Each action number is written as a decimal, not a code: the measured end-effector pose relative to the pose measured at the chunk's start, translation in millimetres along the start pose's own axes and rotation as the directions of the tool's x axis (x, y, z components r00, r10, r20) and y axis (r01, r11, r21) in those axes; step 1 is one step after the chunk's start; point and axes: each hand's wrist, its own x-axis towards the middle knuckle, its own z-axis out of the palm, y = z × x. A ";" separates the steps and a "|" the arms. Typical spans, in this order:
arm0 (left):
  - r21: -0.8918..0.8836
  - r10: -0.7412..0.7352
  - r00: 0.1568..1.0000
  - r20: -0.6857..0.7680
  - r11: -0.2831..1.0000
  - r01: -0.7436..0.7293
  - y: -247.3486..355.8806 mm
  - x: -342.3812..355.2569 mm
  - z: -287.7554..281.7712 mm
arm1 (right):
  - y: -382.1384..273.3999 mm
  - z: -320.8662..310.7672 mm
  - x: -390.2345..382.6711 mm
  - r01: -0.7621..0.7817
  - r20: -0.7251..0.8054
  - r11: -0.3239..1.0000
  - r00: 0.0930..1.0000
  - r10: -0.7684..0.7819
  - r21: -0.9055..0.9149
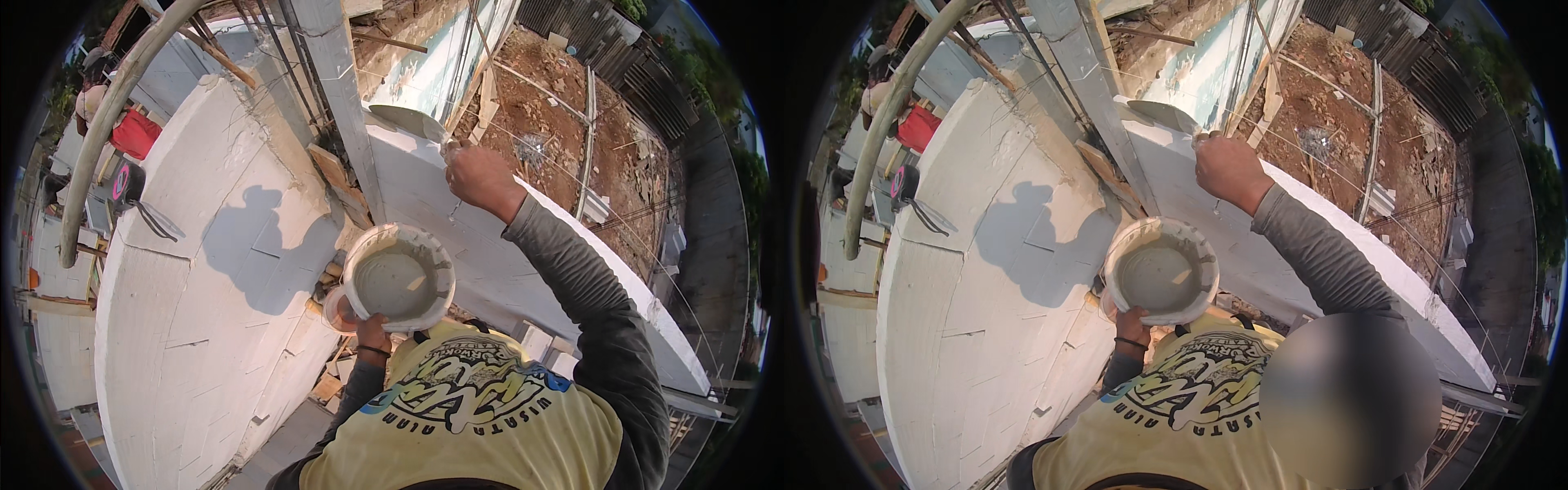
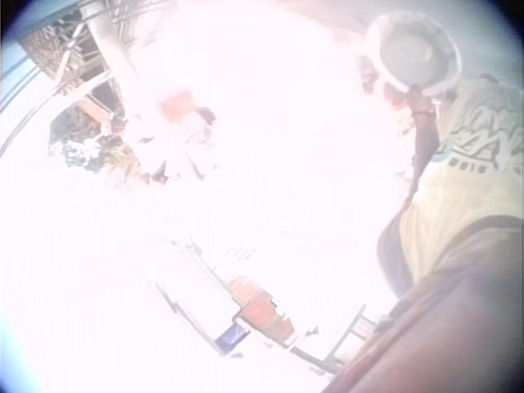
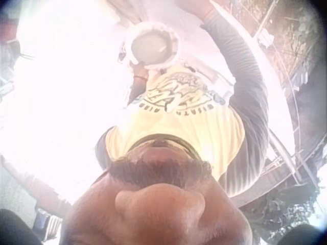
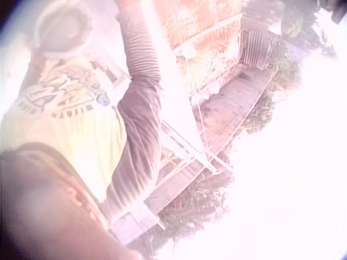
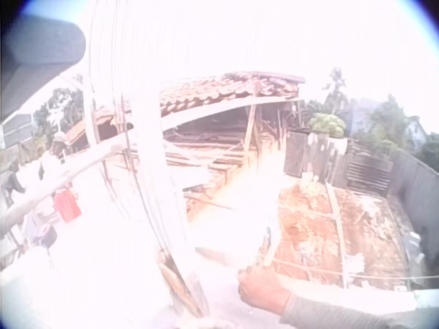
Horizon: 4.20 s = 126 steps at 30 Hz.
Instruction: The person applies mortar to the top of a wall using a trowel and then positions a lightweight concrete block onto the mortar bed, tapping it into place with a hammer.
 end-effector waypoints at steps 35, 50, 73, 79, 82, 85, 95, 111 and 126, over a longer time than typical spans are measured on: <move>0.058 -0.025 0.998 -0.050 0.998 0.028 -1.8 -59.0 41.5 | 66.1 14.4 -87.2 0.030 -0.201 0.998 0.979 -0.017 0.064; 0.389 0.244 0.958 -0.152 0.906 -0.169 -60.7 -28.2 60.0 | 57.1 99.1 -188.8 0.376 0.295 0.926 0.880 -0.371 0.043; 0.304 0.137 0.990 -0.026 0.945 -0.123 -24.1 -60.3 66.6 | 36.6 169.2 -181.4 0.200 0.483 0.854 0.752 -0.448 0.480; 0.316 0.132 0.986 0.101 0.936 -0.157 -28.8 -31.0 43.4 | 51.9 125.6 -208.9 -0.549 0.702 0.490 0.682 -0.206 0.677; 0.175 -0.064 0.992 0.112 0.984 0.044 -12.1 -30.7 51.8 | 51.8 142.2 -213.3 -0.496 0.663 0.515 0.720 -0.205 0.699; 0.157 -0.221 0.958 0.182 0.969 0.193 -0.3 -11.6 26.5 | 34.5 129.0 -208.6 -0.487 0.657 0.520 0.725 -0.208 0.702; 0.331 -0.535 0.808 0.245 0.830 0.449 -10.1 1.5 52.1 | 18.6 158.2 -237.2 -0.186 0.339 0.947 0.936 0.090 0.263; 0.506 -0.670 0.740 0.069 0.662 0.552 -2.9 -43.3 105.9 | 25.3 167.1 -246.1 -0.248 0.313 0.967 0.925 0.216 0.065; 0.147 -0.400 0.907 0.132 0.913 0.381 -49.5 9.1 28.4 | 4.3 147.6 -215.6 -0.126 0.509 0.956 0.860 -0.028 0.265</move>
